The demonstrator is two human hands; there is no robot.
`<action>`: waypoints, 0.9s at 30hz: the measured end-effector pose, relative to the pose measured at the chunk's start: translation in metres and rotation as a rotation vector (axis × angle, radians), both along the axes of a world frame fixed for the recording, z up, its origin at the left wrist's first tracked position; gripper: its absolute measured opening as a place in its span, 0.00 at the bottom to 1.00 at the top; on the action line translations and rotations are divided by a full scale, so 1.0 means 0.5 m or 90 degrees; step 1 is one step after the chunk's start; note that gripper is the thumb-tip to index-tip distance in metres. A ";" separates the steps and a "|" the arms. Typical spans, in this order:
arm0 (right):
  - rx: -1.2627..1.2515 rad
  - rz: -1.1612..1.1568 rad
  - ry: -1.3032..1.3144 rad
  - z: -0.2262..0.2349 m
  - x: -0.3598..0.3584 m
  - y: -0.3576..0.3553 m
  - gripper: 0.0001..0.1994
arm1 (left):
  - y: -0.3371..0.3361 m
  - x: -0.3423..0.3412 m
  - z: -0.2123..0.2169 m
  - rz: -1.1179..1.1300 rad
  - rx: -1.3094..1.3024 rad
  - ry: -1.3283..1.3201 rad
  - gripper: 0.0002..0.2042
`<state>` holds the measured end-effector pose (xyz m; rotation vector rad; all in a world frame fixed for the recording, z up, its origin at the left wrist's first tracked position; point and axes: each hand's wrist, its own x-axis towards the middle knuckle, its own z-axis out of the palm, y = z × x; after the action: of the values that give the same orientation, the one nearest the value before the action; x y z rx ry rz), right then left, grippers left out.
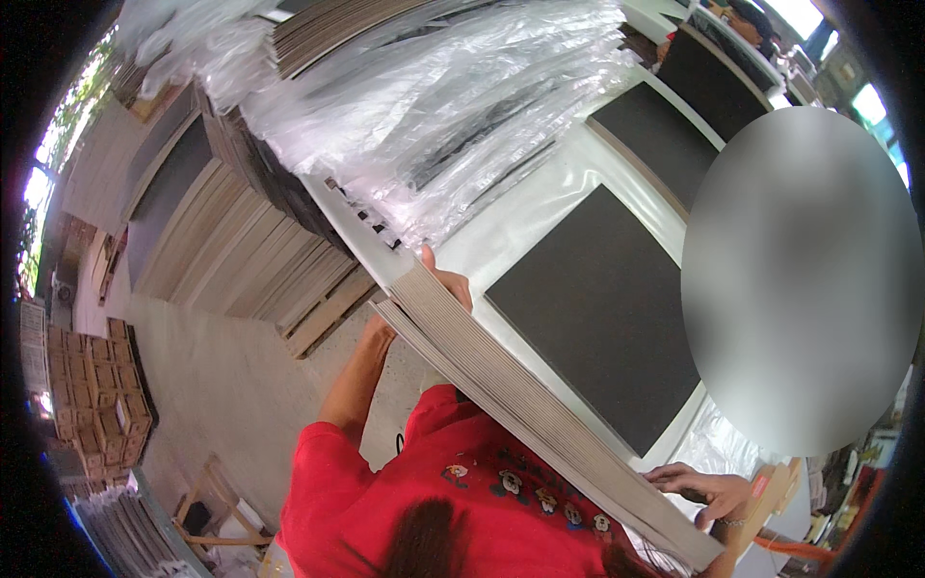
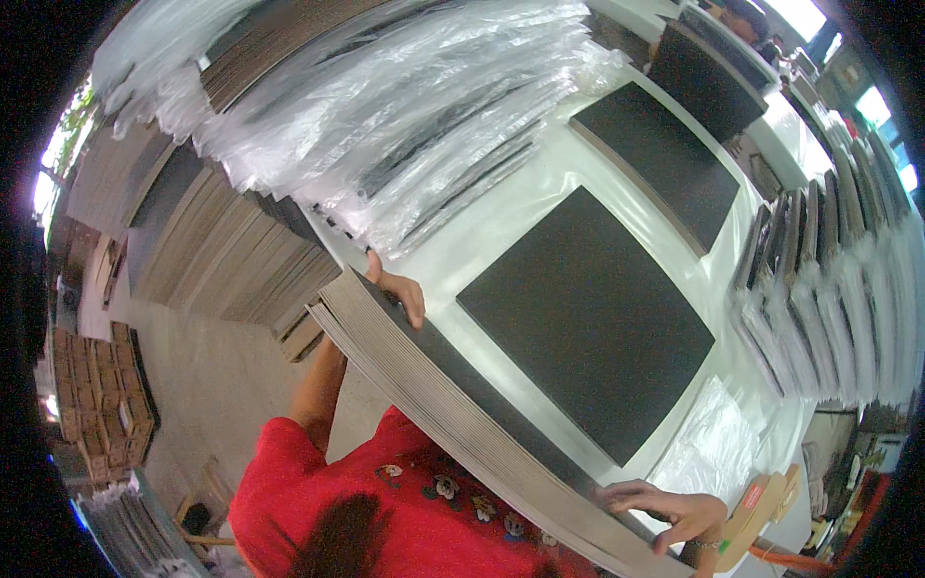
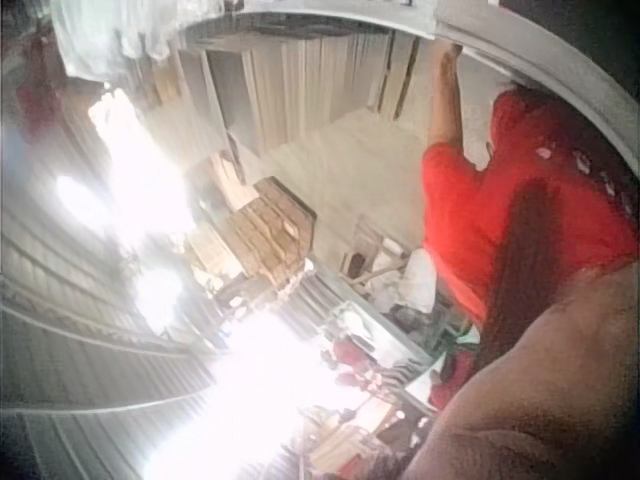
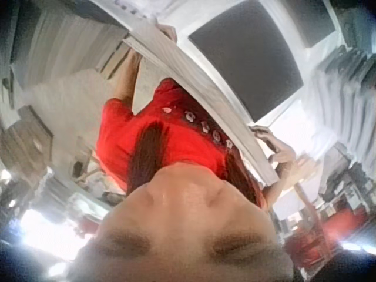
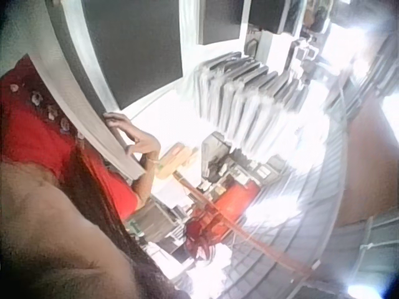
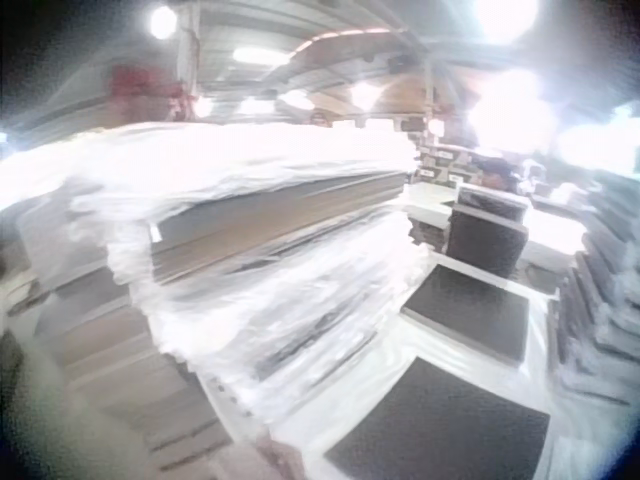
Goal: The person repeatedly picks up black-covered notebooks from a table, stacks them, and places them on a nearby pile. The person also flips through the pages of the notebooks while holding them.
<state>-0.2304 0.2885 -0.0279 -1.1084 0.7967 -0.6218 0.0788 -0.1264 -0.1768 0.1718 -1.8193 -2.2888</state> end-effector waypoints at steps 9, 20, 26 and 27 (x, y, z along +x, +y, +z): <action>0.057 -0.012 0.141 0.104 0.084 -0.089 0.39 | 0.113 0.019 -0.042 0.412 -0.010 0.169 0.38; -0.471 -0.217 0.511 0.077 0.290 -0.264 0.33 | 0.141 -0.034 -0.042 0.587 -0.062 0.244 0.23; -0.442 -0.190 0.584 0.094 0.303 -0.275 0.34 | 0.163 -0.052 0.008 0.625 -0.130 0.230 0.23; -0.433 -0.185 0.577 0.096 0.304 -0.275 0.34 | 0.158 -0.047 -0.004 0.617 -0.140 0.225 0.23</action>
<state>-0.0782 0.1512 0.0203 -1.9723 1.6113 -0.6426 0.0550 -0.0474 -0.1790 0.4571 -1.3435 -1.3374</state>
